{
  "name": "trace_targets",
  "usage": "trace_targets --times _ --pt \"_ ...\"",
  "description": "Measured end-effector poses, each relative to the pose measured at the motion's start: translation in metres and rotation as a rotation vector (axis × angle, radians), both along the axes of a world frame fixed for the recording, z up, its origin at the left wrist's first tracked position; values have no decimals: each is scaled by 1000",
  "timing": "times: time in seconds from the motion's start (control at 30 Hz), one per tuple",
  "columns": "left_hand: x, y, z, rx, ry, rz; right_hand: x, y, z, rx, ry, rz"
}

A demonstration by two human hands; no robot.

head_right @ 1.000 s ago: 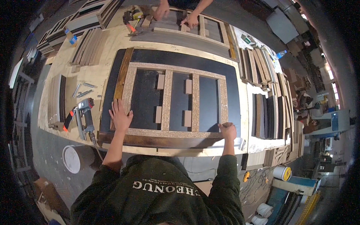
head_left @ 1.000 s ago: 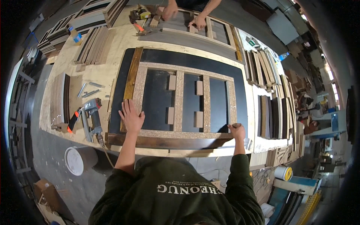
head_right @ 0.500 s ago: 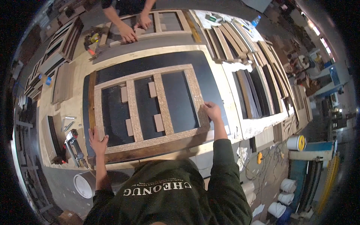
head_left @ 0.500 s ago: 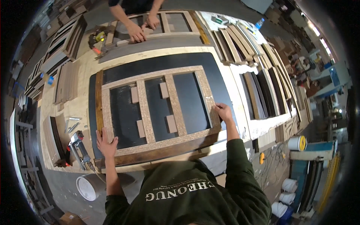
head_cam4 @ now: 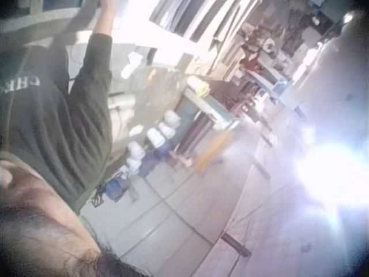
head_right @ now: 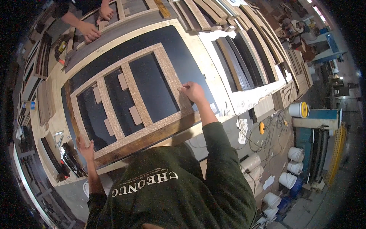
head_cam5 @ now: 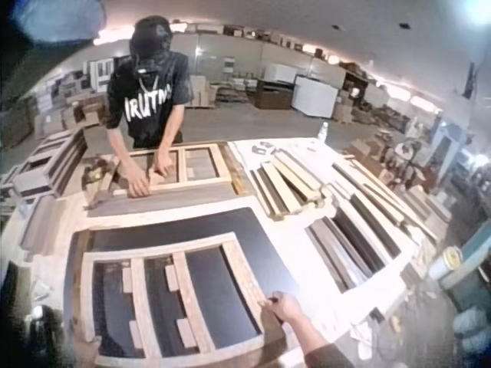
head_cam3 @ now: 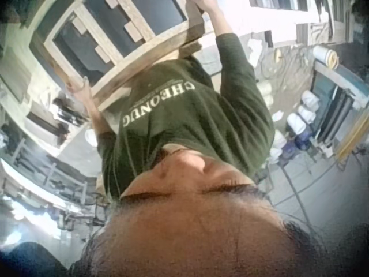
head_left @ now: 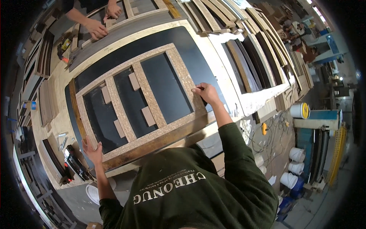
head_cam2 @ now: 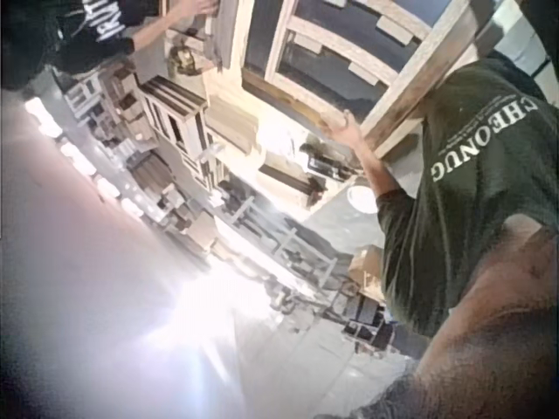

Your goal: The person assembles wooden furniture frames on a worktable, aligning slats and securing them with a hammer and a pneumatic staple gun before sorting the completed frames onto a stack.

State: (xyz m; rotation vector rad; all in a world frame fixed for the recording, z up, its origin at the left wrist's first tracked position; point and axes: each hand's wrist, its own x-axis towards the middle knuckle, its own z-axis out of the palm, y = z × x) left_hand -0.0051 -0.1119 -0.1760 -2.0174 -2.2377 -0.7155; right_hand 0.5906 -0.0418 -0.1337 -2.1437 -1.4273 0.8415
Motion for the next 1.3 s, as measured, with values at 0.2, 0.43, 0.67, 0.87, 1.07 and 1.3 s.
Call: trace_targets --times 0.2,0.43,0.67,0.87,1.07,1.3 --pt "23 0 20 -186 -63 88 17 -21 -10 3 46 1" --pt "24 0 14 -163 -86 180 -10 22 -15 268 -139 58" --pt "24 28 17 -200 30 216 -30 46 -38 151 -414 54" --pt "19 25 27 -162 6 136 -31 37 -42 191 -379 112" --pt "25 27 41 -200 -43 164 -39 35 -32 126 -516 154" --pt "19 31 34 -147 -74 109 -38 34 -33 199 -556 205"
